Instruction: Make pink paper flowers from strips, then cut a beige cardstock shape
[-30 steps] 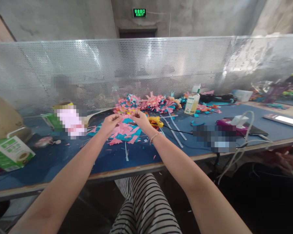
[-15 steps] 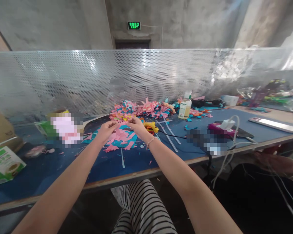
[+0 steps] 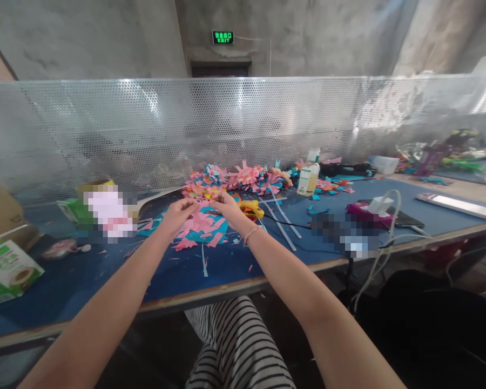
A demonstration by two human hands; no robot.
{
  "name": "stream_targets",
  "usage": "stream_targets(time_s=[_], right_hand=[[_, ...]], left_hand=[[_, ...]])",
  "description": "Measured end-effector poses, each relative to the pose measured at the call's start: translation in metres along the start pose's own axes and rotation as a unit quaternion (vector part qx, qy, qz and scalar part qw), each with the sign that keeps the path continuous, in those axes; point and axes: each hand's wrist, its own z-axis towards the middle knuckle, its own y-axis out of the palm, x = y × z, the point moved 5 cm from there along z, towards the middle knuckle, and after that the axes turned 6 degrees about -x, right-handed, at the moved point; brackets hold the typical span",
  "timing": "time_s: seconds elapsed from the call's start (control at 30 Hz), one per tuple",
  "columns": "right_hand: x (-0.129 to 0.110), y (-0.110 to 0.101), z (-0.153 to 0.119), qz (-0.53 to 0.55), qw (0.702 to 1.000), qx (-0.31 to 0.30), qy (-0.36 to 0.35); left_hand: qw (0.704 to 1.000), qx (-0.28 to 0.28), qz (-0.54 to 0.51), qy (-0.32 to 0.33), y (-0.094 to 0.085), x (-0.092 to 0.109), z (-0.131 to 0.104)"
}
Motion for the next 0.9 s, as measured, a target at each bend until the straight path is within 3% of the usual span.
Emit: stream_targets(time_s=[0.9], right_hand=[[0.0012, -0.0003, 0.0008, 0.014, 0.999, -0.03, -0.022]], left_hand=[[1.0, -0.003, 0.018, 0.004, 0.0008, 0.0055, -0.0016]])
